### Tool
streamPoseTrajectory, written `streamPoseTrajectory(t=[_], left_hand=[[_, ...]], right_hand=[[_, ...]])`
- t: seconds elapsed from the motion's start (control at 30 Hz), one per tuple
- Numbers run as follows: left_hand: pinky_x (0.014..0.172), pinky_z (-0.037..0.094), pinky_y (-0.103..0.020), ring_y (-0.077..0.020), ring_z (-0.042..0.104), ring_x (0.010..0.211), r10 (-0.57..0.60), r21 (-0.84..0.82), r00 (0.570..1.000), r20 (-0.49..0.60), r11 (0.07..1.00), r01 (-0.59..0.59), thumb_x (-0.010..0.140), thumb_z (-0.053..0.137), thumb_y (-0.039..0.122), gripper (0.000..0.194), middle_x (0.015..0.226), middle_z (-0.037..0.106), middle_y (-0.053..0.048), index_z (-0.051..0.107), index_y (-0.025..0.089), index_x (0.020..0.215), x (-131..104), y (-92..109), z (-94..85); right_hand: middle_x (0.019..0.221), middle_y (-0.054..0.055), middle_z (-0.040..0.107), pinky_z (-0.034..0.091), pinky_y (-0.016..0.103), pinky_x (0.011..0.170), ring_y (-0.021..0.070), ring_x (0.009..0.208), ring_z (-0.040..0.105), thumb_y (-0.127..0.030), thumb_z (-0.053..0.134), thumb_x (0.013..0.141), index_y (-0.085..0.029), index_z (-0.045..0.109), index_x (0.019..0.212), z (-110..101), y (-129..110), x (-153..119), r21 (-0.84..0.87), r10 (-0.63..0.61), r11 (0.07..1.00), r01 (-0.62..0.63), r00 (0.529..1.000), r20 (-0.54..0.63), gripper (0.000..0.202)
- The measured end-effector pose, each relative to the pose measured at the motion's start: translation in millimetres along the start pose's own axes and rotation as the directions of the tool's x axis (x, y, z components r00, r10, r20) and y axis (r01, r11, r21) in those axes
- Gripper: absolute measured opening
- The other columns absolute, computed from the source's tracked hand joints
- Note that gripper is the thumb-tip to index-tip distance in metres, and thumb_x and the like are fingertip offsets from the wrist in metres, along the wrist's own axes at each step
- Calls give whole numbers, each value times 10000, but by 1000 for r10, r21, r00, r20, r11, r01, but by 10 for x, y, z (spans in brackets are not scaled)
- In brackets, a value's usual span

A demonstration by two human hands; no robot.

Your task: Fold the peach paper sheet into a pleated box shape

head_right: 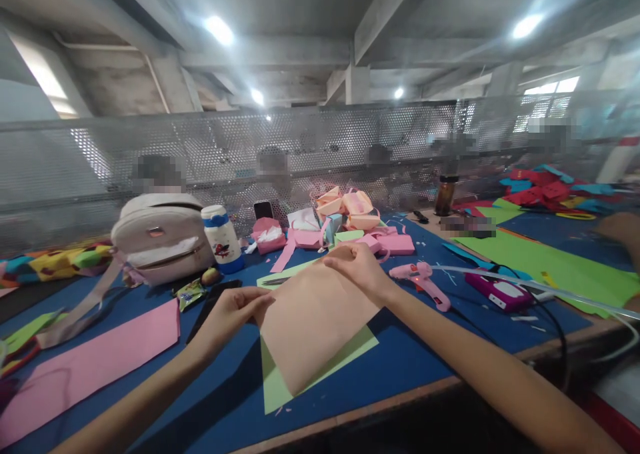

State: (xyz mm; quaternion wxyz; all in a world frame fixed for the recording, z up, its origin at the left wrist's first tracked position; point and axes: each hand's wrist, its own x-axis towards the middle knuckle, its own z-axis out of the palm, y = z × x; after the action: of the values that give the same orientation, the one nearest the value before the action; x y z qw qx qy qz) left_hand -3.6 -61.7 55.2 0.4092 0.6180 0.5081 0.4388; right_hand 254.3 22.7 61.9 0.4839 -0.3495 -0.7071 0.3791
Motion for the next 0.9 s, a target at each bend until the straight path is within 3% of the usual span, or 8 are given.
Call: streamPoseTrajectory(t=[0.13, 0.23, 0.47, 0.67, 0.73, 0.8, 0.9], left_hand=[[550, 497, -267, -202, 614, 635, 86, 8, 988, -130, 996, -85, 709, 692, 518, 398, 755, 730, -67, 789, 158, 847, -29, 42, -12], [575, 505, -275, -233, 645, 698, 142, 39, 976, -167, 990, -138, 726, 691, 479, 352, 820, 754, -77, 802, 169, 853, -64, 63, -7], [705, 530, -307, -279, 682, 832, 255, 133, 949, -183, 963, -233, 764, 682, 421, 253, 908, 770, -83, 809, 211, 829, -90, 98, -31], [731, 534, -300, -282, 681, 880, 249, 184, 956, -156, 958, -220, 778, 644, 467, 323, 942, 766, -90, 797, 194, 856, -117, 117, -35], [718, 544, -300, -277, 679, 888, 206, 194, 971, -121, 964, -181, 795, 608, 501, 384, 966, 760, -94, 784, 172, 885, -109, 125, -44], [645, 559, -301, -260, 691, 805, 123, 208, 992, -41, 972, -112, 808, 565, 533, 452, 896, 757, -100, 767, 138, 888, -71, 107, -59], [520, 555, -298, -229, 682, 603, -34, 273, 992, 122, 962, -1, 789, 547, 552, 497, 675, 712, -86, 742, 95, 810, 27, -2, -75]], right_hand=[[843, 76, 729, 496, 334, 732, 249, 820, 666, -533, 801, 656, -179, 706, 774, 25, -12, -28, 86, 24, 996, -12, 990, -141, 385], [847, 80, 731, 496, 340, 732, 248, 814, 669, -531, 816, 639, -175, 713, 798, 28, 8, -44, 126, 51, 992, -32, 987, -152, 403], [861, 94, 743, 507, 342, 726, 254, 816, 678, -540, 832, 619, -167, 725, 816, 0, 5, -72, 166, 88, 984, -63, 986, -145, 435], [838, 100, 732, 498, 326, 671, 243, 773, 667, -556, 810, 635, -157, 712, 822, -13, -11, -92, 125, 102, 988, -86, 986, -131, 451], [843, 88, 728, 491, 315, 668, 235, 780, 663, -563, 774, 672, -157, 701, 841, -35, -15, -90, 62, 74, 996, -67, 989, -127, 446], [840, 62, 723, 474, 292, 674, 217, 792, 657, -531, 718, 738, -163, 692, 835, -61, -16, -81, -124, 28, 992, -37, 997, -75, 382], [823, 21, 718, 424, 256, 655, 189, 799, 650, -430, 626, 825, -186, 691, 800, -68, 8, -69, -530, 53, 848, -2, 995, 82, 254]])
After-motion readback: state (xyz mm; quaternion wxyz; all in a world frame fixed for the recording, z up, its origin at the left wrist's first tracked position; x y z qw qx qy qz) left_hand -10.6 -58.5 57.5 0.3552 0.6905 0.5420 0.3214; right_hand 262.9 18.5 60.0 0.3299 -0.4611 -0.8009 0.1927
